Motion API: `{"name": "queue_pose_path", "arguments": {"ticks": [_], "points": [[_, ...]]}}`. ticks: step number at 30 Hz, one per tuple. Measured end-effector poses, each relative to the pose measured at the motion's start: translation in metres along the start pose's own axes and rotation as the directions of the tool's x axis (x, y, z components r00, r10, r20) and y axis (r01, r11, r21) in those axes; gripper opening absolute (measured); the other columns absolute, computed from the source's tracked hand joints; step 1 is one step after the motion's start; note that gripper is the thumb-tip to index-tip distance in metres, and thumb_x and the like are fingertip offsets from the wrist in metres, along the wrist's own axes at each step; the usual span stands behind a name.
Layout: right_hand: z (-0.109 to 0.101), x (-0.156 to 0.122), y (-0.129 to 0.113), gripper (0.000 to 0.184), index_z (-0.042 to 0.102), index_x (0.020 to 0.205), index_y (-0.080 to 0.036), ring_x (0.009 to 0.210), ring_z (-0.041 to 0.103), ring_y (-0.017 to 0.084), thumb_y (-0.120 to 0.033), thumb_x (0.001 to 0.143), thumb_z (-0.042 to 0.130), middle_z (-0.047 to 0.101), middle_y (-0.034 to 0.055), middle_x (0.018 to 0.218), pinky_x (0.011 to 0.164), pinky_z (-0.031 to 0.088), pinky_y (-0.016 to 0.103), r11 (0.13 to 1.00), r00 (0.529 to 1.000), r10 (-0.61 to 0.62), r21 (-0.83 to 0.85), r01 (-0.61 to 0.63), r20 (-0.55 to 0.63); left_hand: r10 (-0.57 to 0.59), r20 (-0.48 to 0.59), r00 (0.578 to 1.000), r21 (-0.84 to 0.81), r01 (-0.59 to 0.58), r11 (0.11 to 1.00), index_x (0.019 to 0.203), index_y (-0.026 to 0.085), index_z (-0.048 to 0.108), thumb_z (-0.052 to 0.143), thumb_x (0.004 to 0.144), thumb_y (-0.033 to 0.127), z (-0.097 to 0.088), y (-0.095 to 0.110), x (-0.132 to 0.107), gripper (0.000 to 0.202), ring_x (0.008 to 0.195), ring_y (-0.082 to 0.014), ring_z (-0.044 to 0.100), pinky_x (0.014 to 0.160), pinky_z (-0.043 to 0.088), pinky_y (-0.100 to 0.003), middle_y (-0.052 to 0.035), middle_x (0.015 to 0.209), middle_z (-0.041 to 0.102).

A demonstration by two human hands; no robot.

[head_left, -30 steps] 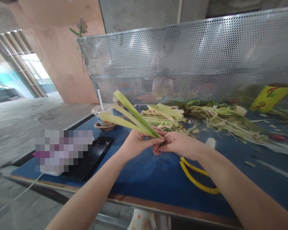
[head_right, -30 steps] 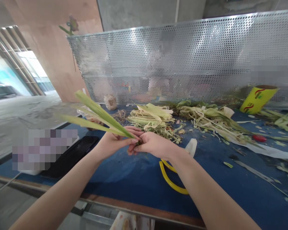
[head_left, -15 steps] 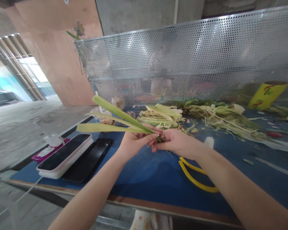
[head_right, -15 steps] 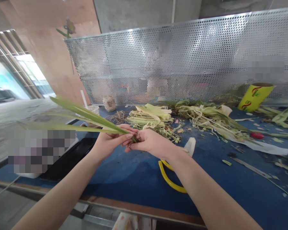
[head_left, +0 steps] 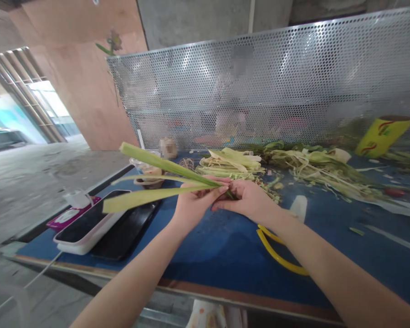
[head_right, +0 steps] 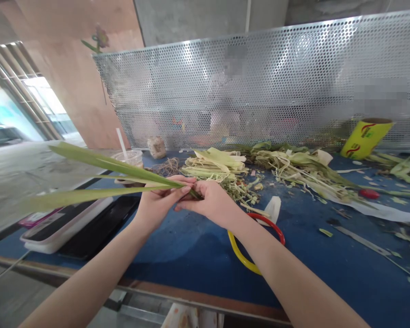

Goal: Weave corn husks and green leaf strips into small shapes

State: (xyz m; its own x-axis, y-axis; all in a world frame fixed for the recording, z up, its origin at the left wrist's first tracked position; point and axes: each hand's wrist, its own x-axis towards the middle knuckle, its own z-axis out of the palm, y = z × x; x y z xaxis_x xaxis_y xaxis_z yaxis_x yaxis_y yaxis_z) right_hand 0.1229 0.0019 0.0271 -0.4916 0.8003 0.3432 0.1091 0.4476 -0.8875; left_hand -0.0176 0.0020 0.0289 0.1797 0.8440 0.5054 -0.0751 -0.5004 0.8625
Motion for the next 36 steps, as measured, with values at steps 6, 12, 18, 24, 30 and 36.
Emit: {"name": "queue_pose_path", "arguments": {"ticks": [6,12,18,24,30,36], "points": [[0.000,-0.001,0.003,0.013,0.060,0.084,-0.016,0.074,0.063,0.016,-0.018,0.071,0.060,0.066,0.0019,0.080,0.069,0.049,0.028,0.990,1.000,-0.019,-0.140,0.021,0.013,-0.050,0.015,0.999,-0.042,0.050,0.998,0.079,0.016,0.071,0.067,0.066,0.023,-0.002,-0.002,0.001,0.016,0.071,-0.0163,0.064,0.061,0.053,-0.025,-0.0025,0.075,0.070],[-0.002,0.000,0.002,0.012,0.064,0.079,-0.018,0.083,0.061,0.017,-0.014,0.074,0.054,0.067,0.0015,0.084,0.081,0.045,0.030,0.959,0.994,-0.113,-0.261,0.110,0.002,-0.087,-0.001,0.996,-0.098,0.086,0.991,0.081,0.017,0.071,0.068,0.065,0.023,0.000,-0.003,0.001,0.018,0.068,-0.0163,0.064,0.061,0.054,-0.026,-0.0018,0.072,0.070],[0.001,0.002,-0.001,0.020,0.062,0.092,-0.022,0.095,0.058,0.020,-0.019,0.074,0.055,0.065,0.0014,0.098,0.087,0.041,0.032,0.957,0.983,-0.151,-0.265,0.119,-0.103,-0.064,0.012,0.998,-0.080,0.065,0.995,0.083,0.018,0.070,0.067,0.067,0.024,0.003,0.000,-0.001,0.017,0.083,-0.0178,0.064,0.077,0.053,-0.029,-0.0027,0.088,0.070],[0.000,-0.002,-0.001,0.012,0.058,0.074,-0.020,0.071,0.056,0.017,-0.024,0.081,0.049,0.064,0.0006,0.073,0.072,0.038,0.032,0.851,0.974,-0.201,-0.512,0.120,-0.106,-0.044,0.030,0.999,-0.136,0.048,0.990,0.081,0.021,0.071,0.067,0.067,0.020,0.001,-0.002,-0.001,0.015,0.085,-0.0174,0.064,0.074,0.053,-0.027,-0.0021,0.088,0.071],[0.001,-0.005,-0.005,0.026,0.053,0.074,-0.018,0.069,0.048,0.016,-0.028,0.089,0.035,0.058,0.0021,0.070,0.074,0.030,0.036,0.690,0.968,-0.236,-0.715,0.110,-0.079,-0.074,-0.015,0.997,-0.260,0.068,0.963,0.078,0.021,0.071,0.069,0.066,0.021,0.000,-0.009,0.000,0.012,0.096,-0.0194,0.061,0.086,0.049,-0.032,-0.0026,0.092,0.070],[0.004,-0.007,-0.007,0.026,0.057,0.088,-0.021,0.077,0.052,0.018,-0.027,0.091,0.032,0.060,0.0019,0.074,0.076,0.027,0.036,0.697,0.953,-0.258,-0.714,0.070,-0.158,-0.171,-0.073,0.983,-0.327,0.139,0.935,0.076,0.020,0.072,0.070,0.065,0.022,-0.001,-0.007,0.000,0.012,0.090,-0.0162,0.062,0.079,0.049,-0.025,-0.0028,0.090,0.070]]}}
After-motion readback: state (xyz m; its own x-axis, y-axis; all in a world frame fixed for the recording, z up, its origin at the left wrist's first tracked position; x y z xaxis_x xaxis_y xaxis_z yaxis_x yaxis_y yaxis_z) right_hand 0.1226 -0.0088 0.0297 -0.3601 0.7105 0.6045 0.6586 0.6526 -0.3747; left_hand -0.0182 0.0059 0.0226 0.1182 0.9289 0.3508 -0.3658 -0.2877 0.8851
